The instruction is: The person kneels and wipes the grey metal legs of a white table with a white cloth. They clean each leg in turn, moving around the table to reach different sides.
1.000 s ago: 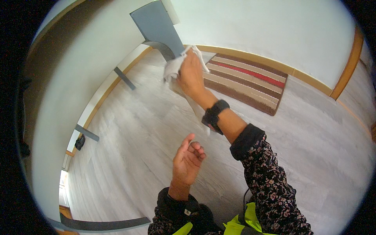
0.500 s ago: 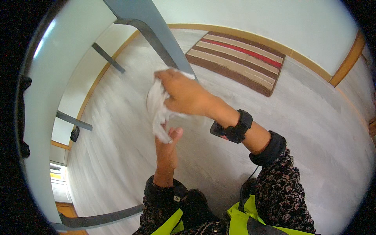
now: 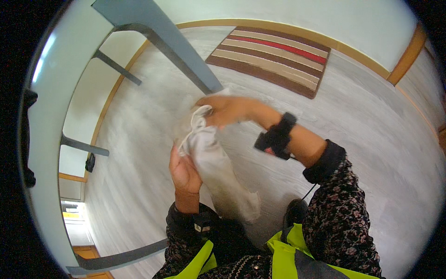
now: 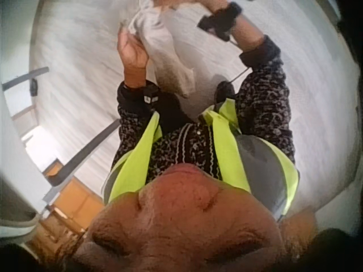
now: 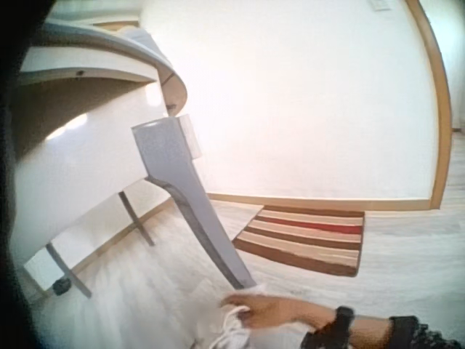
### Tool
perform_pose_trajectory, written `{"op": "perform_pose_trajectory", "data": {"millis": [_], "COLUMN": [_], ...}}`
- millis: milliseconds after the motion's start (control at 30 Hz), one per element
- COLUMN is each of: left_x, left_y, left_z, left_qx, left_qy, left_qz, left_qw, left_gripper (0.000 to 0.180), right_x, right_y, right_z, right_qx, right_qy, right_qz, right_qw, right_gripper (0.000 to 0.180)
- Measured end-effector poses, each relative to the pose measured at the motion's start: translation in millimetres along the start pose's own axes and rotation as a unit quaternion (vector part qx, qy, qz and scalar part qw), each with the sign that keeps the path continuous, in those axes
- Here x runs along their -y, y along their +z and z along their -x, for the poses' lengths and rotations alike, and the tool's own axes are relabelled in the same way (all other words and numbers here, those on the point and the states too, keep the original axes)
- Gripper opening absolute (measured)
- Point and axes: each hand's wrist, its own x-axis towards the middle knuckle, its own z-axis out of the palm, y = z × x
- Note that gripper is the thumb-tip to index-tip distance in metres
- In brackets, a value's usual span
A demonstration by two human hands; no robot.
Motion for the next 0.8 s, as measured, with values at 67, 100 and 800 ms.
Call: {"op": "perform_pose_trajectory", "data": {"millis": [67, 100, 800], "left_x": [-4, -6, -15], "left_y": [-6, -8, 0], "left_z": [-2, -2, -2], "left_qx": [0.021, 0.003, -0.200], "left_qy": [0.004, 0.014, 0.194], "left_qz": [0.029, 0.041, -0.333], "left_qw": [0.999, 0.999, 0.901], "left_gripper": [0.039, 0.038, 0.027], "right_x": [-2, -3, -8], "right_y": [1, 2, -34], "right_z": [-3, -3, 26], "right_qx": [-0.022, -0.051, 0.075], "right_qy": [0.004, 0.026, 0.010], "right_qz": [0.040, 0.084, -0.003], "right_qw": [0.999, 0.995, 0.997], "right_gripper": [0.067, 0.069, 0.024]}}
